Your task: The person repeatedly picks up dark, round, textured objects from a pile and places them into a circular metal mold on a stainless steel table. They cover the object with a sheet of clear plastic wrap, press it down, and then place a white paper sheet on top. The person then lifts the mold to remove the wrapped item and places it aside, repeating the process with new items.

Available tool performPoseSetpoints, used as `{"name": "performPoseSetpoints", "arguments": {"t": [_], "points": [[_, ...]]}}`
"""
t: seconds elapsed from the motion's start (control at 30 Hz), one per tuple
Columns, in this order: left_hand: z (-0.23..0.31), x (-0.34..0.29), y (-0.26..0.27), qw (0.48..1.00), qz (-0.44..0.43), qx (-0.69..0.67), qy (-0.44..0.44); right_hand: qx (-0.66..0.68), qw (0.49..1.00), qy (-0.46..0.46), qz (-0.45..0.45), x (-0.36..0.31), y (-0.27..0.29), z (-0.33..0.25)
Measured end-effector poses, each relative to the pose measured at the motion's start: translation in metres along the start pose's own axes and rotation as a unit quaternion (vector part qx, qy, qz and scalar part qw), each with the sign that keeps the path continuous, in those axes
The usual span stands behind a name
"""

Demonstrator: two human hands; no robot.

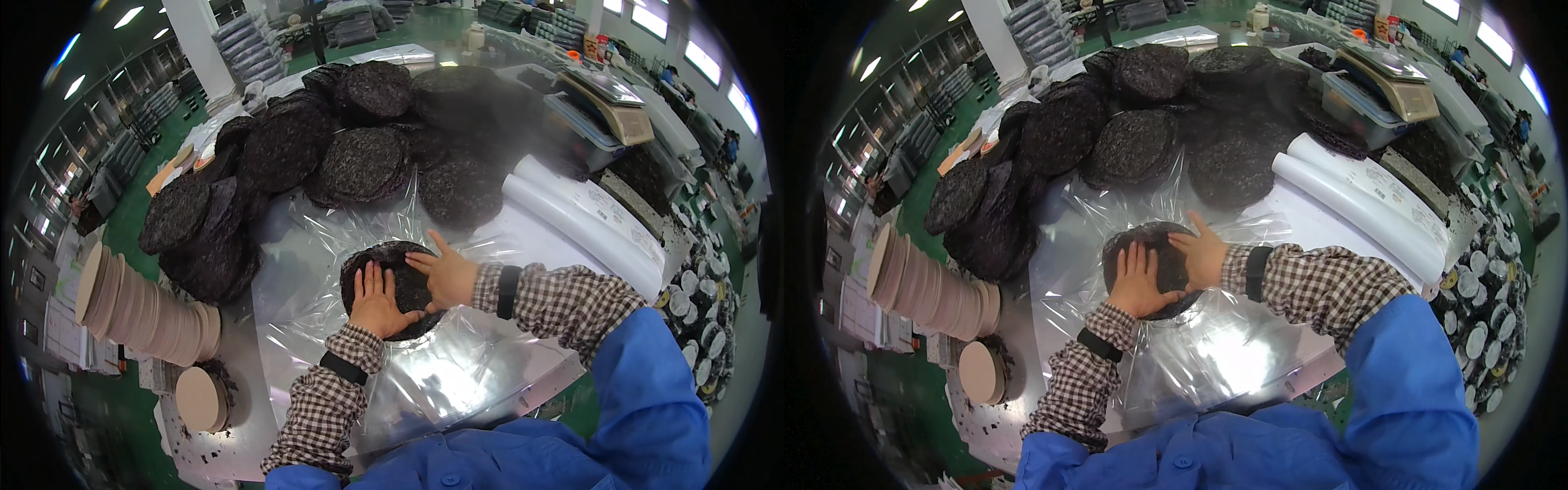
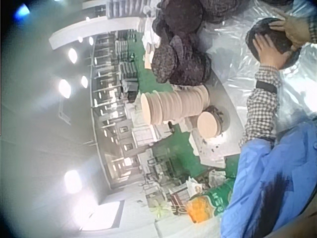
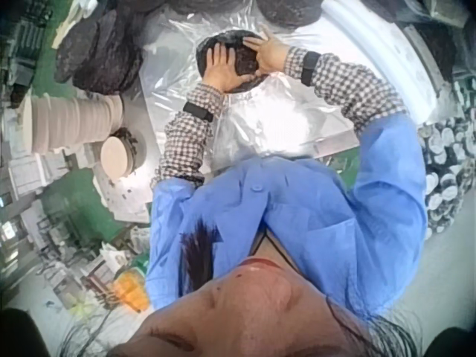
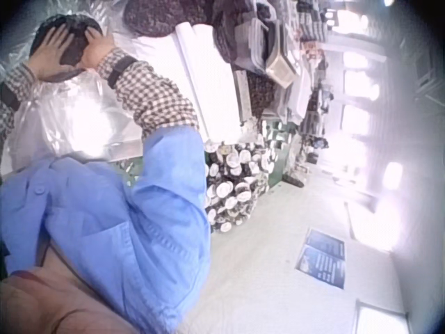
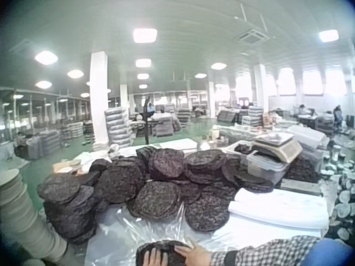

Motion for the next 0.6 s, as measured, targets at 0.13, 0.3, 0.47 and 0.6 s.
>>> {"name": "performPoseSetpoints", "arguments": {"t": [0.13, 0.3, 0.47, 0.6], "points": [[0.006, 0.003, 0.006, 0.998, 0.037, -0.040, -0.035, 0.127, 0.992, 0.013, -0.003, 0.006, -0.002, 0.005], [0.023, -0.013, 0.042, 0.979, 0.146, -0.115, -0.083, 0.593, 0.663, -0.171, 0.423, -0.117, -0.002, 0.167], [0.032, 0.002, 0.021, 0.988, 0.079, -0.103, -0.088, 0.667, 0.651, -0.298, 0.207, -0.216, -0.076, 0.080], [0.021, -0.007, 0.023, 0.990, 0.073, -0.093, -0.073, 0.683, 0.674, -0.196, 0.200, -0.216, -0.019, 0.035]]}}
Point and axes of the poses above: each hand's wrist, its own x-axis towards the middle knuckle, its own y-axis out of the back of the hand, z = x × y, the point moved 9 cm from there along x, towards the middle knuckle, and after that the axes turned 6 degrees about z, right-handed, at the moved point
